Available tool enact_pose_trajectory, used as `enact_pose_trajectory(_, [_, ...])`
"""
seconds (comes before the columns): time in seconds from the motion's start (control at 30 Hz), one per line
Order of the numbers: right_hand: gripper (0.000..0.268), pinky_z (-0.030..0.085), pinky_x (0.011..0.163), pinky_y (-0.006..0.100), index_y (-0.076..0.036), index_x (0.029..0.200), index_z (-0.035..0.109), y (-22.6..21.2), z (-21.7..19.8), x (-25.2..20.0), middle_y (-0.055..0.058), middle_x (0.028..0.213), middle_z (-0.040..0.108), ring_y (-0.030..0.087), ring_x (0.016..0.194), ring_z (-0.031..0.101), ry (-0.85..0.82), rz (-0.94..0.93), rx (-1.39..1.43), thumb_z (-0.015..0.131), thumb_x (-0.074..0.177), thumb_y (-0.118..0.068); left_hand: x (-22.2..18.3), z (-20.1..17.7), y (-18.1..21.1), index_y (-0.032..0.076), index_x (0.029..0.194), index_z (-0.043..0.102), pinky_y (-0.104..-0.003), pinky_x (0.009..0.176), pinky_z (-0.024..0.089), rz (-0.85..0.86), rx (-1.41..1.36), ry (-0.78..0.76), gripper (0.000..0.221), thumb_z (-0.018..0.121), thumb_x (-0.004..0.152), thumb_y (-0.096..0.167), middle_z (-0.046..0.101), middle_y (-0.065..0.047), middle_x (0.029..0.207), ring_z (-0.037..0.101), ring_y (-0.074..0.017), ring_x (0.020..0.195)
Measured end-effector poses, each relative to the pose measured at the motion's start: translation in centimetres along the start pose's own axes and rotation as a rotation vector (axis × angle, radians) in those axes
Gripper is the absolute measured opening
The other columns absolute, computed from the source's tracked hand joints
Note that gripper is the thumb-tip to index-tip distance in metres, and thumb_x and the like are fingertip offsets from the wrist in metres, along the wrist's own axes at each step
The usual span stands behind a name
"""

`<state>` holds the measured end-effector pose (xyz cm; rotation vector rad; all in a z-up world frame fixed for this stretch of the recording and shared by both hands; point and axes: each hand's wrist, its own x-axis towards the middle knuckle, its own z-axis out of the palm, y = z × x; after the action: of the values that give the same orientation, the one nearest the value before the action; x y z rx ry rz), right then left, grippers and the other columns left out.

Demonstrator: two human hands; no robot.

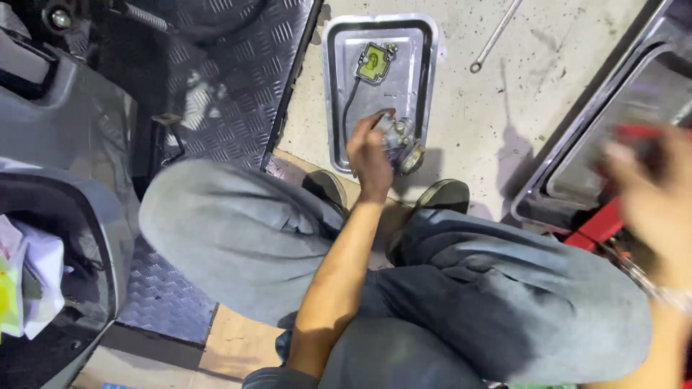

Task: Disassembling a motorcycle carburetor using a screwdriver and an impact driver to remove internal components.

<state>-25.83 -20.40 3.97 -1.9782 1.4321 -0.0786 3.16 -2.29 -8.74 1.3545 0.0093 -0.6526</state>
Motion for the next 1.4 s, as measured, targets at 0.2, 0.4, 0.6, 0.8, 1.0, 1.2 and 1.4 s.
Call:
enact_pose_trajectory(0.2, [0.023,0.050,0.062,0.042,0.008,0.120,0.061,6.4,20.7,3.4,0.021,0.093,0.058,0.036,0.075,0.061,0.202,-0.039,0.149,0.073,0.103,-0.004,1.8,-1.5,-5.9,0.009,0.111,0.070,-0.034,0.085,0.053,0.503,0.756,-0.046,0.026,0.058,0.087,0.012,0.065,-0.008,0.102,0.066,-0.0267,0.094])
enact_pose_trajectory(0.4, [0.027,0.051,0.077,0.051,0.007,0.118,0.061,8.5,26.8,2.8,0.023,0.099,0.054,0.048,0.089,0.061,0.397,-0.089,0.094,0.077,0.098,-0.005,3.9,-3.3,-9.3,0.009,0.110,0.068,-0.036,0.073,0.053,1.045,0.960,-0.083,0.021,0.068,0.089,0.007,0.055,-0.008,0.091,0.061,-0.0276,0.080])
enact_pose_trajectory(0.6, [0.029,0.049,0.081,0.050,0.006,0.119,0.060,8.9,27.1,4.0,0.020,0.103,0.051,0.046,0.093,0.059,0.429,-0.068,0.077,0.076,0.099,-0.007,3.9,-3.1,-6.8,0.003,0.111,0.065,-0.038,0.073,0.053,1.032,0.882,-0.107,0.013,0.059,0.099,0.005,0.056,-0.013,0.088,0.062,-0.0341,0.079])
enact_pose_trajectory(0.8, [0.035,0.045,0.088,0.049,0.002,0.120,0.058,7.7,26.7,4.2,0.017,0.106,0.049,0.043,0.101,0.054,0.417,-0.036,-0.034,0.080,0.096,-0.012,3.0,-4.5,-5.8,0.000,0.110,0.067,-0.040,0.074,0.055,0.878,0.792,-0.180,0.014,0.056,0.104,0.008,0.061,-0.014,0.089,0.066,-0.0352,0.083])
enact_pose_trajectory(1.0, [0.045,0.041,0.094,0.053,-0.002,0.129,0.051,6.4,26.9,4.0,0.019,0.115,0.048,0.044,0.110,0.050,0.368,0.033,-0.058,0.078,0.095,-0.013,2.3,-4.9,-5.6,0.003,0.110,0.070,-0.042,0.074,0.056,0.759,0.727,-0.230,0.014,0.060,0.102,0.008,0.064,-0.014,0.089,0.068,-0.0365,0.085])
enact_pose_trajectory(1.2, [0.048,0.034,0.106,0.051,-0.002,0.141,0.047,-1.0,25.4,2.3,0.021,0.127,0.046,0.039,0.122,0.044,0.369,-0.217,0.078,0.069,0.098,-0.003,1.5,-4.0,-4.9,0.008,0.118,0.071,-0.043,0.079,0.057,0.652,0.634,-0.298,0.021,0.061,0.100,0.003,0.070,-0.011,0.095,0.071,-0.0349,0.092])
enact_pose_trajectory(1.4, [0.040,0.041,0.105,0.048,0.000,0.134,0.056,-2.1,27.1,2.5,0.016,0.119,0.056,0.036,0.117,0.053,0.119,-0.409,0.137,0.068,0.097,-0.005,1.6,-4.2,-5.0,0.008,0.118,0.073,-0.039,0.074,0.062,0.463,0.529,-0.325,0.024,0.061,0.098,0.000,0.072,-0.013,0.099,0.075,-0.0303,0.092])
